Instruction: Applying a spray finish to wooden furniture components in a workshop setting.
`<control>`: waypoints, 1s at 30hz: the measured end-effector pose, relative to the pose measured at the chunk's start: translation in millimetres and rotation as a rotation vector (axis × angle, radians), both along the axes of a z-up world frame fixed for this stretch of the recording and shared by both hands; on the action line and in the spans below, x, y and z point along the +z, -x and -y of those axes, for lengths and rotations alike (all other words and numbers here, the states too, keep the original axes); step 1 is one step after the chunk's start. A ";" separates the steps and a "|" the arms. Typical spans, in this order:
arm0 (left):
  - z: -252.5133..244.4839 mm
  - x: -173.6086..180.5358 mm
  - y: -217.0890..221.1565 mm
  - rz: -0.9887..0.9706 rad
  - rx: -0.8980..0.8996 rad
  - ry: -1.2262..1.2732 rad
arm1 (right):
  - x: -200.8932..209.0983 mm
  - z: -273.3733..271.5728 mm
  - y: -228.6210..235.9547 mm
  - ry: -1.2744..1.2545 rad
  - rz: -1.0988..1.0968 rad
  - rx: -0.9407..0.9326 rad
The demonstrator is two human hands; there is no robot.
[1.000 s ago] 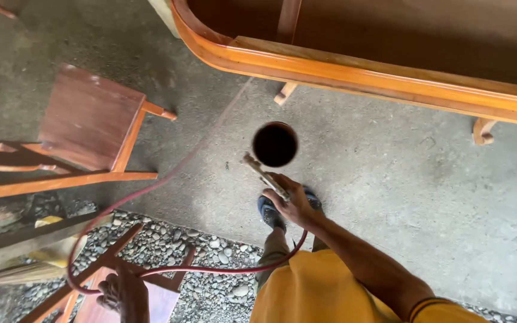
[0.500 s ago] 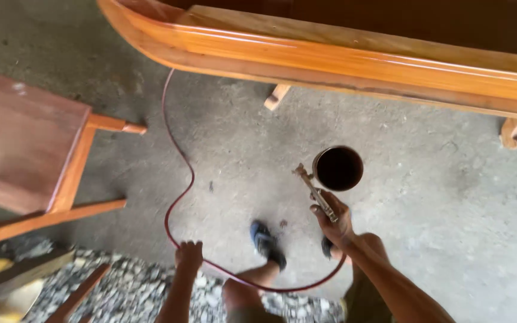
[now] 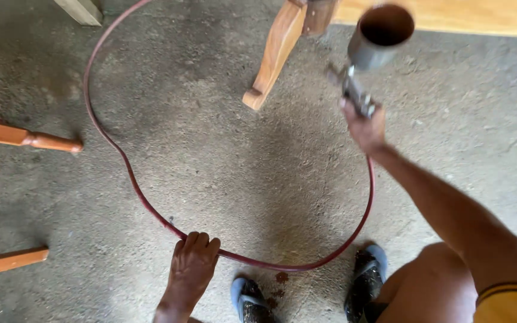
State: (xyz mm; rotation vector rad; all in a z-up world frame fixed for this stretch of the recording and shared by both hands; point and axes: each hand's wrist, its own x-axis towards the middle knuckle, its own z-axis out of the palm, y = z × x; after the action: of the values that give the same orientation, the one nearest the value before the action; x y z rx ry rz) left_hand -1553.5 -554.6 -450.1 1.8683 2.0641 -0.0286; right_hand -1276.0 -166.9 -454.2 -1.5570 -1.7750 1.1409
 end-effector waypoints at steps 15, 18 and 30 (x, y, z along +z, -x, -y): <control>-10.6 53.7 -67.1 0.041 0.027 0.326 | -46.6 -80.7 -24.9 -0.697 -0.139 0.065; -17.0 46.5 -73.8 -0.011 -0.011 0.404 | -53.6 -98.8 -30.2 -0.612 -0.063 0.089; -28.0 50.2 -84.4 0.078 -0.034 0.274 | -86.3 -85.4 -38.9 -0.626 0.000 0.267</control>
State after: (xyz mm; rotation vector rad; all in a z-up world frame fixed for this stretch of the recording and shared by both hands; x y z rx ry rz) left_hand -1469.1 -526.6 -399.9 1.7092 1.8702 -0.2309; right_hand -1237.1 -81.5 -540.6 -0.9693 -2.1126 0.5904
